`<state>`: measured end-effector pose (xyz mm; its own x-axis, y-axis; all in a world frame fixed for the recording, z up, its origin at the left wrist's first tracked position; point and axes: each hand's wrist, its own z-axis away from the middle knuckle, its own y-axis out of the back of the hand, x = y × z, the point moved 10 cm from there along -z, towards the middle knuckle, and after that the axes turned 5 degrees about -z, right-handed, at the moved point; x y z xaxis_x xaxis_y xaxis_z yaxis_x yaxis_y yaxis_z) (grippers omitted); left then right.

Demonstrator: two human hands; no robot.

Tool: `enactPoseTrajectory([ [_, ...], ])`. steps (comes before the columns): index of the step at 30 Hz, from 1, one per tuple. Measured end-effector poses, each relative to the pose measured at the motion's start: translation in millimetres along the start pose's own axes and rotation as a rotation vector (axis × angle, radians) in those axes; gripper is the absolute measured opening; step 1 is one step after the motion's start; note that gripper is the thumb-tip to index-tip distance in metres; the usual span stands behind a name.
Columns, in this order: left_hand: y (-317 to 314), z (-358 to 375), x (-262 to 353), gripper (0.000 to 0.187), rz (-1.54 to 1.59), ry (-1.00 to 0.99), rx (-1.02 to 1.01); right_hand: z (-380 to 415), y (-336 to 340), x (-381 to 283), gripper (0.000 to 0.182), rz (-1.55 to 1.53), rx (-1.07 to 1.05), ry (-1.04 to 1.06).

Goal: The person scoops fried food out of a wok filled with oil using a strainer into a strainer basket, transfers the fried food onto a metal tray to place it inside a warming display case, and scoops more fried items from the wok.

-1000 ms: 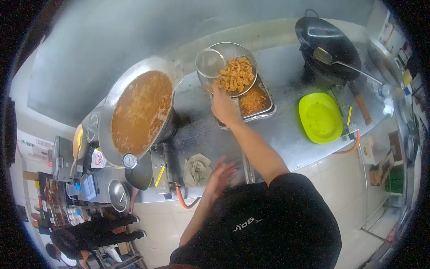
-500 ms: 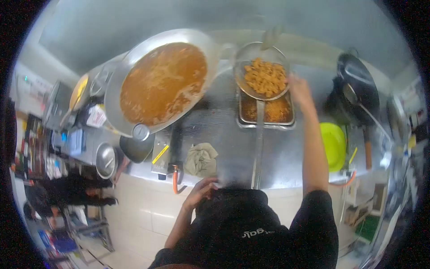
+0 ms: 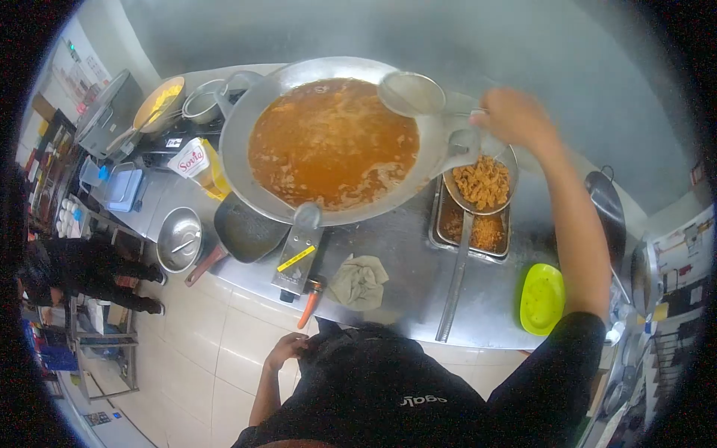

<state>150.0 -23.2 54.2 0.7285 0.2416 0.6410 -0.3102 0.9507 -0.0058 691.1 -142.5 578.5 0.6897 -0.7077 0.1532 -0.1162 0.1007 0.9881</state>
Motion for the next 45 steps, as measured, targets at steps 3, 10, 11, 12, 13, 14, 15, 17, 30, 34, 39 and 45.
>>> enactPoseTrajectory([
  [3, 24, -4, -49, 0.033, 0.121, -0.001, 0.107, -37, -1, -44, 0.029, 0.332, -0.017, 0.079],
  [10, 39, 9, -176, 0.041, 0.342, 0.312, 0.308, -98, -1, -97, 0.014, 0.729, -0.072, 0.066],
  [11, 38, 10, -195, 0.043, 0.375, 0.347, 0.323, -104, -4, -99, 0.014, 0.743, -0.098, 0.047],
  [12, 37, 13, -206, 0.043, 0.393, 0.374, 0.335, -107, -10, -104, 0.016, 0.757, -0.174, 0.052],
  [13, 37, 17, -218, 0.043, 0.407, 0.403, 0.346, -106, -16, -110, 0.018, 0.77, -0.254, 0.055],
  [14, 37, 18, -227, 0.044, 0.418, 0.43, 0.357, -104, -22, -115, 0.021, 0.782, -0.333, 0.053],
  [15, 38, 19, -228, 0.044, 0.42, 0.441, 0.358, -102, -29, -124, 0.023, 0.762, -0.381, 0.094],
  [17, 39, 15, -227, 0.043, 0.433, 0.441, 0.352, -101, -41, -142, 0.028, 0.721, -0.472, 0.176],
  [30, 56, -7, -184, 0.036, 0.452, 0.33, 0.403, -112, -73, -221, 0.029, 0.235, -0.389, 0.353],
  [34, 62, -12, -185, 0.034, 0.441, 0.343, 0.427, -95, -54, -238, 0.027, 0.054, -0.316, 0.378],
  [39, 70, -24, -186, 0.033, 0.442, 0.314, 0.404, -68, -38, -233, 0.023, -0.126, -0.125, 0.409],
  [45, 82, -31, -168, 0.034, 0.408, 0.29, 0.399, -43, -27, -229, 0.021, -0.112, -0.198, 0.337],
])
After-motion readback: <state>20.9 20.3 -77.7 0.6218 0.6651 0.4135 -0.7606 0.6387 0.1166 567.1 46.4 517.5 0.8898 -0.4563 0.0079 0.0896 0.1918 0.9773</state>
